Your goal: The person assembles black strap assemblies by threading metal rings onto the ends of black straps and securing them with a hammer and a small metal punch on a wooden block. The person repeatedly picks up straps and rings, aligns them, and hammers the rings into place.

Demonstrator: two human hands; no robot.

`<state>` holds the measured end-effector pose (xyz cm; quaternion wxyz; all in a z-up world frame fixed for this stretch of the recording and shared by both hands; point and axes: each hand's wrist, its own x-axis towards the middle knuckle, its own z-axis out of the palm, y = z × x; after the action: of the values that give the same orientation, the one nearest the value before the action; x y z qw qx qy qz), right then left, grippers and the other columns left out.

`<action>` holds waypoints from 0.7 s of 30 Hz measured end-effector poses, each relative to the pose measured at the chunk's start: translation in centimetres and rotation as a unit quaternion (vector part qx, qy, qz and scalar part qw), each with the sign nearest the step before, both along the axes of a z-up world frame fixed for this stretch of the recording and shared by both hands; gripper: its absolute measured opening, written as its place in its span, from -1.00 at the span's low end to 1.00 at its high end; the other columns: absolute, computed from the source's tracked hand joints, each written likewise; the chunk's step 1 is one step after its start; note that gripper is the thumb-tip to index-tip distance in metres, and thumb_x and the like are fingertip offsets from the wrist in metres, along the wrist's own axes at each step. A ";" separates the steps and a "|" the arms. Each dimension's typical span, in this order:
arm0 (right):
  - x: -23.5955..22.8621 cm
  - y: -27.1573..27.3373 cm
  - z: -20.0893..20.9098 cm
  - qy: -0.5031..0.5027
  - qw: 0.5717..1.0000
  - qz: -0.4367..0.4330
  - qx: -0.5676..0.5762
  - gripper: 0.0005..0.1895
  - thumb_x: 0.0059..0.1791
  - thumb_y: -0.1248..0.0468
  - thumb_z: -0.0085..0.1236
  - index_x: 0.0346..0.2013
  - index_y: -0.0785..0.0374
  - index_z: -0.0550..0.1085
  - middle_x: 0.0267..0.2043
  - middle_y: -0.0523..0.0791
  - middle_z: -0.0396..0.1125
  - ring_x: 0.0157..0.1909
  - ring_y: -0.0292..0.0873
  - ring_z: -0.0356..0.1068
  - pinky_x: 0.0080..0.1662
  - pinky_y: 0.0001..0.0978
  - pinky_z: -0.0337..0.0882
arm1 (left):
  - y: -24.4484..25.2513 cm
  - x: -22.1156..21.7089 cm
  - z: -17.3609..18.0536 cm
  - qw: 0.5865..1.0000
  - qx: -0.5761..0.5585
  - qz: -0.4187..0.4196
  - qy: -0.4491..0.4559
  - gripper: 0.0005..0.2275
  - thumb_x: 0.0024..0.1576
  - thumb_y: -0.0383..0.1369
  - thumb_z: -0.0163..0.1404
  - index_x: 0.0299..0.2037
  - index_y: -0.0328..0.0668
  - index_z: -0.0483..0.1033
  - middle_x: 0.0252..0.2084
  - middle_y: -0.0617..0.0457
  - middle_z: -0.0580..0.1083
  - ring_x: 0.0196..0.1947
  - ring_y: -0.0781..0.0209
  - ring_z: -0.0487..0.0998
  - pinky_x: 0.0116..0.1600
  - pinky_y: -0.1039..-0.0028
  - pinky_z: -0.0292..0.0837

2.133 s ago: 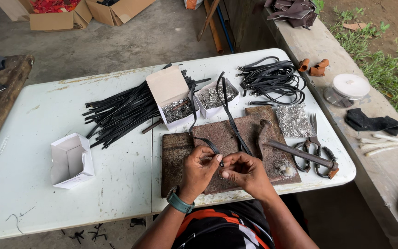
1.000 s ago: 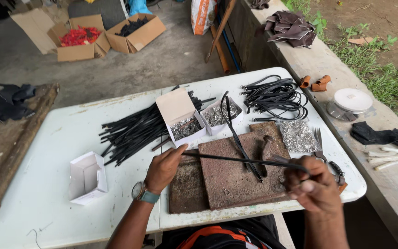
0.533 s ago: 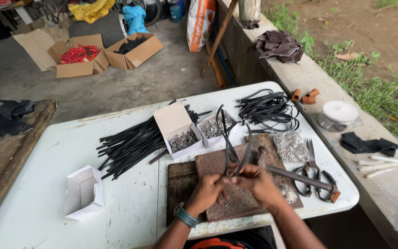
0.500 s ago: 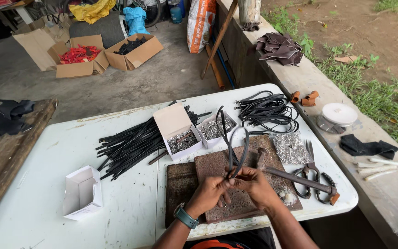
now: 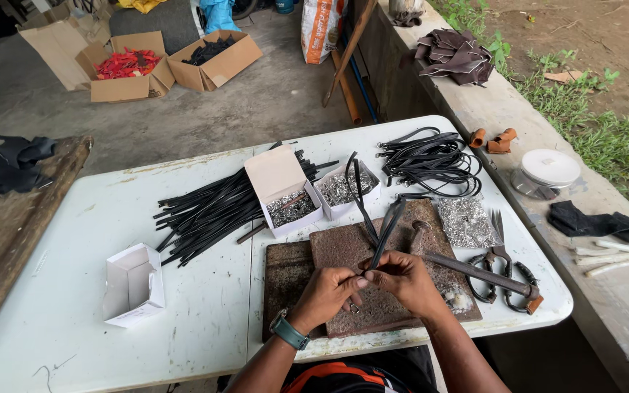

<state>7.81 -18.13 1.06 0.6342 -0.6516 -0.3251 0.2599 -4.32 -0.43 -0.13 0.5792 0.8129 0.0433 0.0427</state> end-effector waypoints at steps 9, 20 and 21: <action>3.6 -1.8 -1.6 -0.041 0.979 -0.201 0.016 -0.95 -0.08 0.45 0.29 -0.35 0.31 0.57 -0.32 -0.06 0.54 -0.35 -0.27 0.49 -0.26 -0.38 0.52 | 7.3 6.3 3.5 0.977 0.156 0.149 0.005 -0.80 0.26 -0.22 0.00 -0.18 -0.12 0.62 -0.35 0.09 0.64 -0.59 0.31 0.48 -0.51 0.53 0.36; 5.2 -3.5 -3.6 0.016 0.970 -0.208 0.124 -0.90 -0.07 0.50 0.26 -0.26 0.36 0.57 -0.22 -0.04 0.53 -0.27 -0.28 0.47 -0.14 -0.44 0.52 | 1.5 -0.5 1.8 0.899 0.385 -0.203 -0.051 -0.87 0.23 -0.33 0.04 -0.32 -0.16 0.56 -0.40 0.05 0.43 -0.44 0.27 0.47 -0.35 0.45 0.54; 5.1 -3.4 -3.5 0.014 0.972 -0.208 0.111 -0.90 -0.07 0.48 0.27 -0.27 0.36 0.57 -0.22 -0.05 0.54 -0.27 -0.28 0.48 -0.14 -0.44 0.52 | 1.1 -1.3 1.6 0.902 0.382 -0.197 -0.049 -0.87 0.25 -0.34 0.02 -0.28 -0.17 0.56 -0.41 0.03 0.40 -0.48 0.26 0.46 -0.38 0.40 0.50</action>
<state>12.88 -21.56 -2.41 0.7468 -0.6271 -0.2007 0.0936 -5.61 0.69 1.50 0.2222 0.9607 -0.1654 -0.0194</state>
